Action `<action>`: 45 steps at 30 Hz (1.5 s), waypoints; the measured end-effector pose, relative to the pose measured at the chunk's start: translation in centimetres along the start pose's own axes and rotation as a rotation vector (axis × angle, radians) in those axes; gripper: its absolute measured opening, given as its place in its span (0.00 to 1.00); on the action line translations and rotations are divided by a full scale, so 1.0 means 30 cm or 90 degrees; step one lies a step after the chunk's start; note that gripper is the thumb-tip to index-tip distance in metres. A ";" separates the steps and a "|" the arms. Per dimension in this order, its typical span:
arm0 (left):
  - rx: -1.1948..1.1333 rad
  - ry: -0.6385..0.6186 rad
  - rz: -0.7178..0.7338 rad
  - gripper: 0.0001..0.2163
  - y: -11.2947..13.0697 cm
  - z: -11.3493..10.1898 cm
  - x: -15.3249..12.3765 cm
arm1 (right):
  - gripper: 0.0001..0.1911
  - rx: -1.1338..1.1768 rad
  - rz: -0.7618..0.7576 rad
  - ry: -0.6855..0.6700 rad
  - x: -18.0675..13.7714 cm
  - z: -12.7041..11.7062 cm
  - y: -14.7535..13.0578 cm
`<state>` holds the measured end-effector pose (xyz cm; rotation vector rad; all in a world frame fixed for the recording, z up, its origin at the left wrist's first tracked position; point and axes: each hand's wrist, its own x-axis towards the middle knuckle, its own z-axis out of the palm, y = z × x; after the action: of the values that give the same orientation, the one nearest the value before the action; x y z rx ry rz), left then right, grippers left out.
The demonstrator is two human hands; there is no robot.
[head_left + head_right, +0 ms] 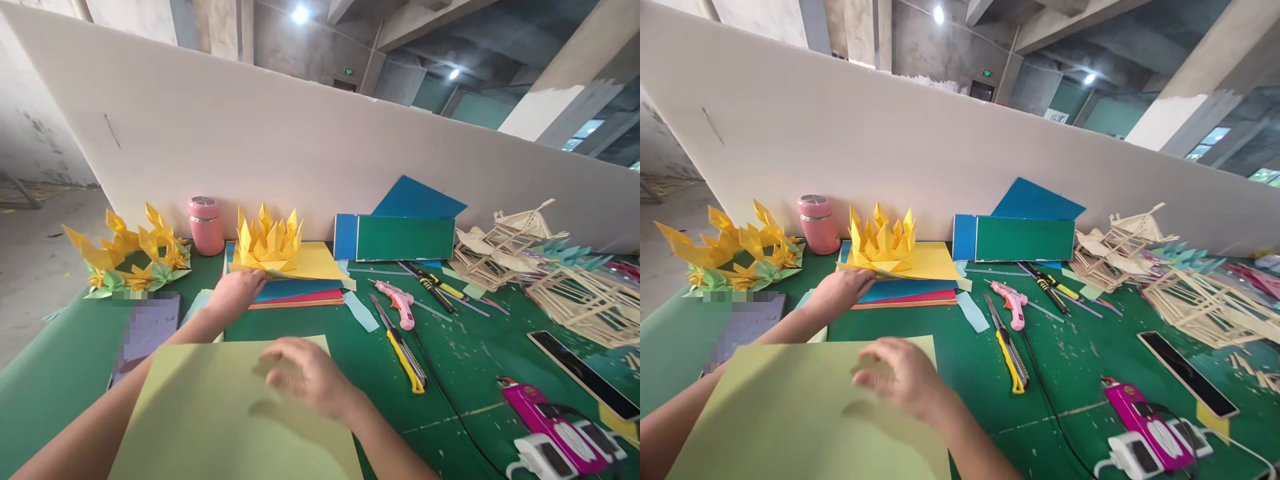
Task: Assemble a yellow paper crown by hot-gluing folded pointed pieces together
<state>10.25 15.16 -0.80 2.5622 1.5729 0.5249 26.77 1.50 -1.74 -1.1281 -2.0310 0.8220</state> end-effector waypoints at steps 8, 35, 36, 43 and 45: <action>0.015 -0.016 -0.018 0.11 0.018 -0.024 -0.003 | 0.16 -0.307 -0.017 0.227 0.216 -0.068 0.176; -0.243 0.202 -0.150 0.22 -0.009 0.147 -0.041 | 0.12 -0.445 -0.107 0.141 0.332 -0.055 0.250; -0.240 0.203 -0.149 0.22 -0.007 0.145 -0.042 | 0.11 -0.462 -0.111 0.129 0.339 -0.058 0.247; -0.217 0.202 -0.146 0.25 0.006 0.128 -0.049 | 0.13 -0.554 -0.129 0.082 0.371 -0.041 0.241; -0.209 0.193 -0.151 0.26 0.010 0.123 -0.051 | 0.15 -0.567 -0.123 0.091 0.373 -0.035 0.245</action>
<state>11.11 14.06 -4.54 2.0971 1.6789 1.0804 26.44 14.72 -4.10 -1.3414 -2.3791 -0.3180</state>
